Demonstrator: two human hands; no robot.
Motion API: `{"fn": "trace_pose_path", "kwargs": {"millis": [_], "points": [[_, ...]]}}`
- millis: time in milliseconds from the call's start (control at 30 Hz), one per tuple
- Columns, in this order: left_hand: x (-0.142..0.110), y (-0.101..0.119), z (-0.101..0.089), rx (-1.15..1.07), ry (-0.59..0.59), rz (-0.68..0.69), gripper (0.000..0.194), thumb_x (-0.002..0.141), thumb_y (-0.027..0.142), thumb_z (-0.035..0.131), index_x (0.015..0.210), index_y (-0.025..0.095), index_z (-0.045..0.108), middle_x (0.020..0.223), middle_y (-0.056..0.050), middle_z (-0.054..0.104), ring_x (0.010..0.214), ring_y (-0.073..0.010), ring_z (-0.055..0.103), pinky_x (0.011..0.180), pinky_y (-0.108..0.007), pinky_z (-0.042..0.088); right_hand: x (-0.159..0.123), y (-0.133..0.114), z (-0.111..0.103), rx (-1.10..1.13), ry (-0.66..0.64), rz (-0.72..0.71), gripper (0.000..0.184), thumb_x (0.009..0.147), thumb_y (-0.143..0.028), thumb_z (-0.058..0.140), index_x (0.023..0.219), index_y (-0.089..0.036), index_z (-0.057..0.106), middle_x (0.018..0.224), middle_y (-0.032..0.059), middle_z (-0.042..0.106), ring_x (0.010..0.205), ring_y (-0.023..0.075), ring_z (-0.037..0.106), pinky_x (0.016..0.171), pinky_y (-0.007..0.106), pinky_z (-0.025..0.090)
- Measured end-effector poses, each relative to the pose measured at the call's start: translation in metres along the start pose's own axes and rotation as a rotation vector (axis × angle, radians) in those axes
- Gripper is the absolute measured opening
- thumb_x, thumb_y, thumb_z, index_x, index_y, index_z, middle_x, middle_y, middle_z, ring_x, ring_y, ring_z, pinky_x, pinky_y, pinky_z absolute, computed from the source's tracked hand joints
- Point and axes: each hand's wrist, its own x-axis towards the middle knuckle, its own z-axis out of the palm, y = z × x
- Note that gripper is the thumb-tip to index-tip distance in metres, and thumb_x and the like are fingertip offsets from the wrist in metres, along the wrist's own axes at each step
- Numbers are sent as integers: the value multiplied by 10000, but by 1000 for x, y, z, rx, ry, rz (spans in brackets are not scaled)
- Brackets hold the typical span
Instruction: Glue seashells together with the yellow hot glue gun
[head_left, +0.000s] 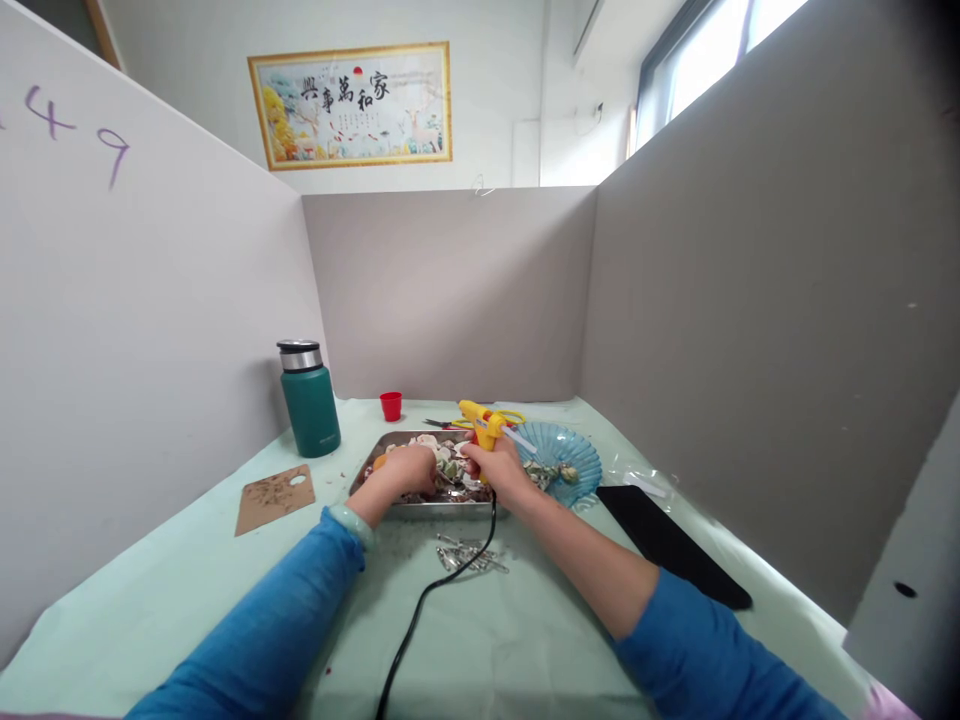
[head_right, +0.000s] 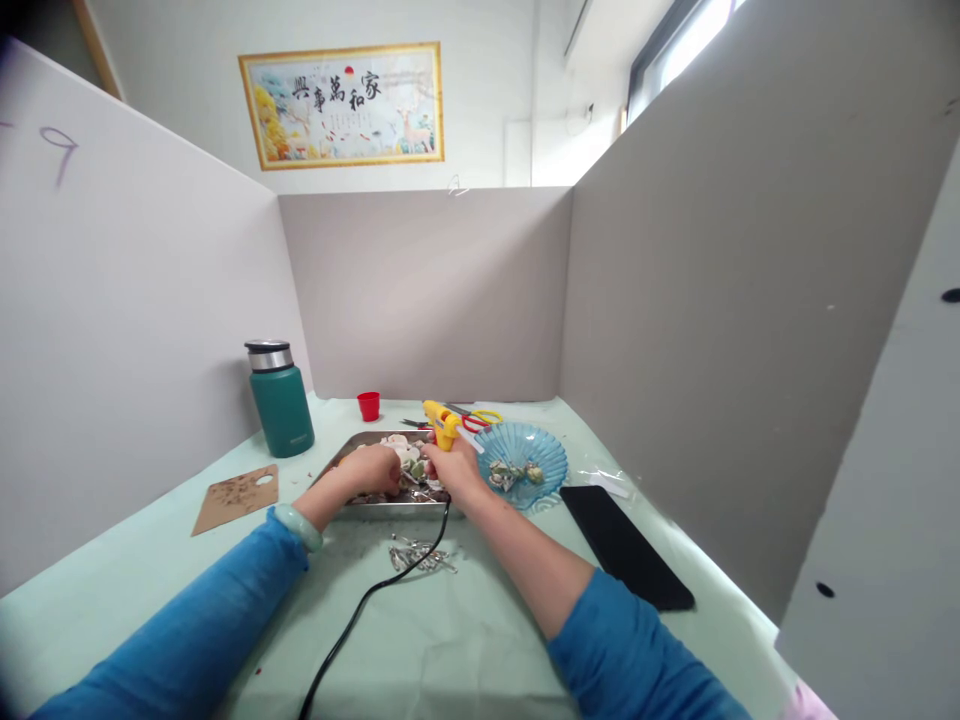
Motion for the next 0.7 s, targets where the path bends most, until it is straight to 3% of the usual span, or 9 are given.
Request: {"fn": "trace_pose_path", "kwargs": {"millis": [100,267,400,500,700], "points": [[-1,3,1,14,70,-70,246,707,217,611,906,125,723,944,-194,712,908,-297,669,765,-332,489,0,0,0,-5,-6,-4,245,638,-220,611,866,-186,528,550,-64,510,438,93,486,418,203,382],[8,-9,9,-72,169,-110,294,747,372,591,858,138,730,880,-170,716,870,-280,671,742,-302,483,0,1,0,-5,-7,-2,247,638,-228,614,867,-188,529,540,-67,505,430,95,478,417,208,377],[13,-19,12,-110,96,11,229,686,286,620,847,202,759,865,-97,729,809,-237,665,706,-265,466,1,2,0,3,-18,-9,250,632,-234,618,860,-188,525,550,-71,507,429,90,479,417,205,370],[12,-18,12,-107,45,105,303,655,219,628,923,263,763,880,-58,733,826,-229,656,704,-261,455,1,3,-1,9,-31,-19,244,632,-242,622,848,-190,521,548,-76,498,424,85,469,412,201,366],[5,-4,11,-87,50,75,224,700,182,592,854,220,750,858,-77,729,822,-222,658,710,-256,447,0,1,0,-2,-23,-17,258,633,-233,617,871,-188,528,525,-78,489,422,92,474,412,203,371]]}}
